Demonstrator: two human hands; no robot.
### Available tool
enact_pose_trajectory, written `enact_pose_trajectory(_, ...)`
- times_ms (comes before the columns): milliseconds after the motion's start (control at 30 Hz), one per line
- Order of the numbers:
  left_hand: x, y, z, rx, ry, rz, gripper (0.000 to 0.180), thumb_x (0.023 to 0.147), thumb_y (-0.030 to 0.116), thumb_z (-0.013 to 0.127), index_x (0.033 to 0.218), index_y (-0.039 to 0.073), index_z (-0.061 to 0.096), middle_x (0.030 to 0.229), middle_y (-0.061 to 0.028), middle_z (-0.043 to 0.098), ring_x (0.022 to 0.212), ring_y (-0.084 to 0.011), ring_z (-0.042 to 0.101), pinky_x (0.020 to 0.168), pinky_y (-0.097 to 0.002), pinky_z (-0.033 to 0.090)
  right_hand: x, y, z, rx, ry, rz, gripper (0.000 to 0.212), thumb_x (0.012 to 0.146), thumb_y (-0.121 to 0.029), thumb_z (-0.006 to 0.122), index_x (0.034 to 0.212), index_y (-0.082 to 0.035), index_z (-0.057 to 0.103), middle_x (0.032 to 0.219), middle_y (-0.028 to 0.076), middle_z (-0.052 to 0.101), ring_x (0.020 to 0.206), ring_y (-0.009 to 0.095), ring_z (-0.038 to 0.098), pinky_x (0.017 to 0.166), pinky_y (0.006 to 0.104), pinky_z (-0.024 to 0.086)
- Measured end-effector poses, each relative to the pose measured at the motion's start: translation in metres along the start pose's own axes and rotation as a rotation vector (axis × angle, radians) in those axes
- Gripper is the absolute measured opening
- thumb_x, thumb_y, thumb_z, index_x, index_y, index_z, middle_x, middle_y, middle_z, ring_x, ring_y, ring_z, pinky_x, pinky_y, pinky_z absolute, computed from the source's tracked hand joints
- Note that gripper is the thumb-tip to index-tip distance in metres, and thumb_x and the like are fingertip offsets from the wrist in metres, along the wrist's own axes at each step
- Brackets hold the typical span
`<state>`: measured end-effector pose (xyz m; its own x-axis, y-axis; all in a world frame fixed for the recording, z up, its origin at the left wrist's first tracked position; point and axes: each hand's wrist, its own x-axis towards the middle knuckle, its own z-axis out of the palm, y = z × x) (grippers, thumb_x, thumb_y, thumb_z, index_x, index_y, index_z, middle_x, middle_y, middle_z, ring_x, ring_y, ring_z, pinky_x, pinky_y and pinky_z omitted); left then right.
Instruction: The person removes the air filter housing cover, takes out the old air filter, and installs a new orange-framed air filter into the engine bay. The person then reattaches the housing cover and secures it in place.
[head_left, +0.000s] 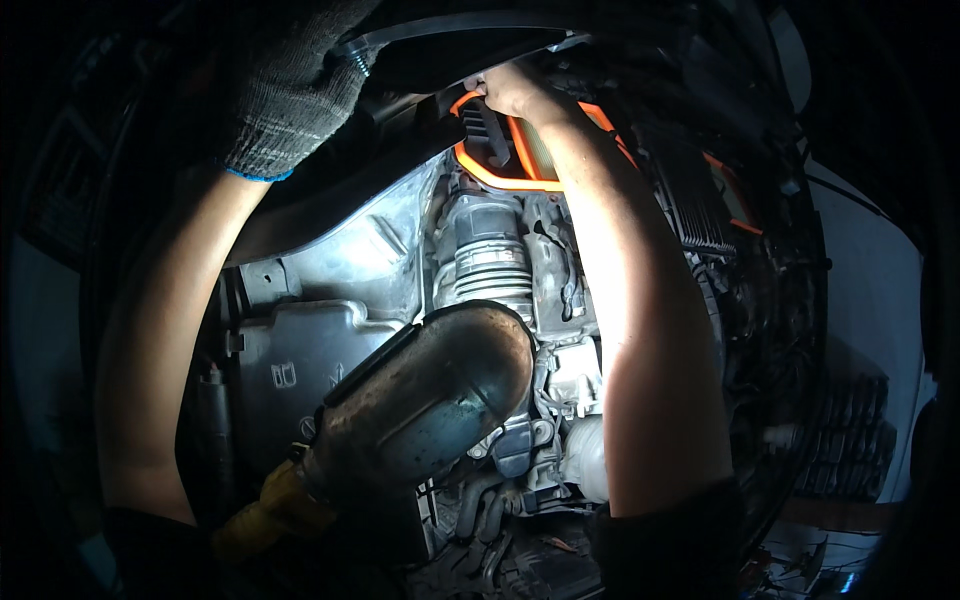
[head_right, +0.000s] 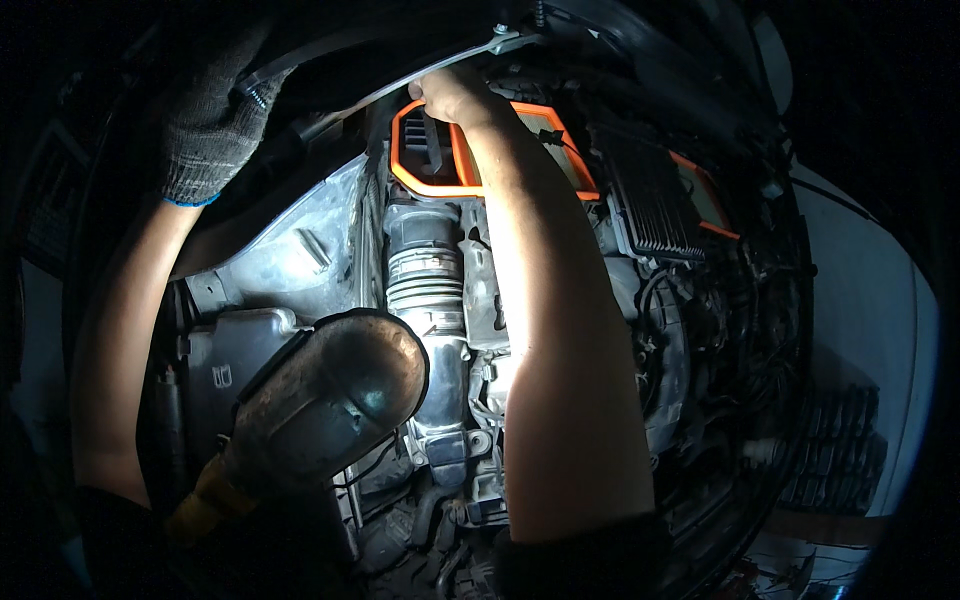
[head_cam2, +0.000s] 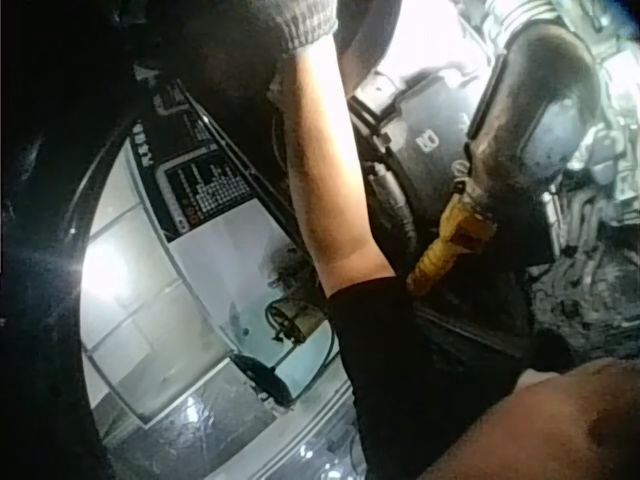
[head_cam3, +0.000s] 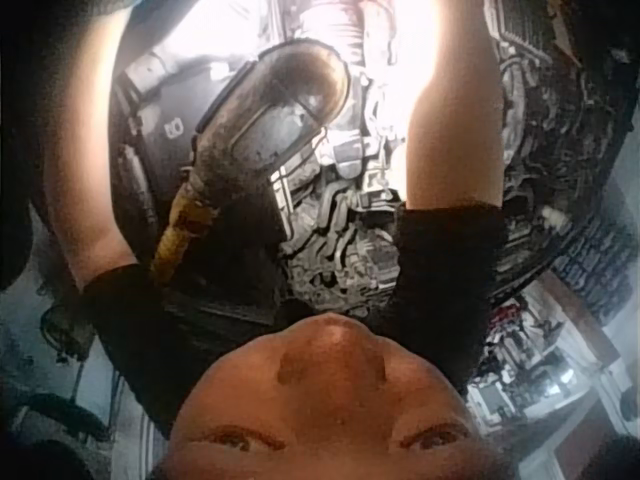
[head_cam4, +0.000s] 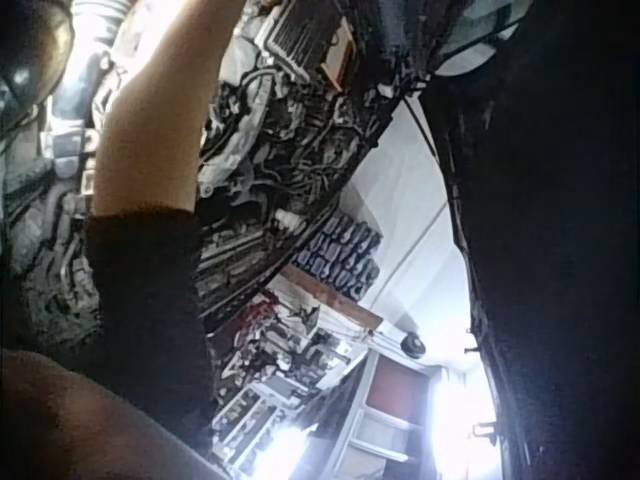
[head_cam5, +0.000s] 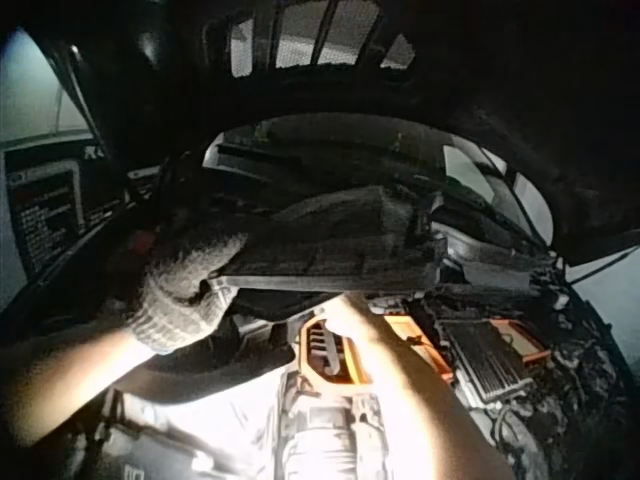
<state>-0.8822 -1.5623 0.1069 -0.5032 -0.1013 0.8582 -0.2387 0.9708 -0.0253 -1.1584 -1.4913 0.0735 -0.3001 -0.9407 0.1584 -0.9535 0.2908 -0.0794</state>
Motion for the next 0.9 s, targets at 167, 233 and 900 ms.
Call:
enact_pose_trajectory(167, 0.024, 0.045, -0.01, 0.038, 0.189, -0.032, 0.037, 0.081, 0.011, 0.066, 0.118, 0.009, 0.063, 0.111, -0.0148, 0.065, 0.102, -0.0319, 0.063, 0.091, -0.0386, 0.05, -0.003, 0.009, 0.0, 0.06, 0.038, 0.051, 0.025, 0.086, -0.003, 0.063, 0.107, -0.015, 0.069, 0.106, 0.008, 0.068, 0.1, 0.021, 0.064, 0.091, 0.0332, 0.05)
enact_pose_trajectory(233, 0.024, 0.043, -0.012, 0.09, 0.203, 0.015, 0.037, 0.081, 0.012, 0.067, 0.118, 0.009, 0.063, 0.111, -0.0146, 0.065, 0.102, -0.0315, 0.063, 0.091, -0.0387, 0.05, -0.002, 0.005, 0.009, 0.144, 0.091, 0.077, 0.021, 0.087, -0.003, 0.061, 0.102, -0.014, 0.07, 0.105, 0.007, 0.068, 0.098, 0.021, 0.064, 0.09, 0.0325, 0.051)
enact_pose_trajectory(900, 0.016, 0.021, -0.013, -0.05, 0.035, 0.004, 0.037, 0.086, 0.015, 0.067, 0.121, 0.008, 0.061, 0.115, -0.0124, 0.065, 0.106, -0.0263, 0.063, 0.091, -0.0366, 0.051, 0.003, 0.005, 0.013, 0.056, 0.111, -0.092, 0.014, 0.082, 0.001, 0.064, 0.092, -0.009, 0.064, 0.093, 0.008, 0.066, 0.091, 0.022, 0.063, 0.084, 0.0335, 0.052)
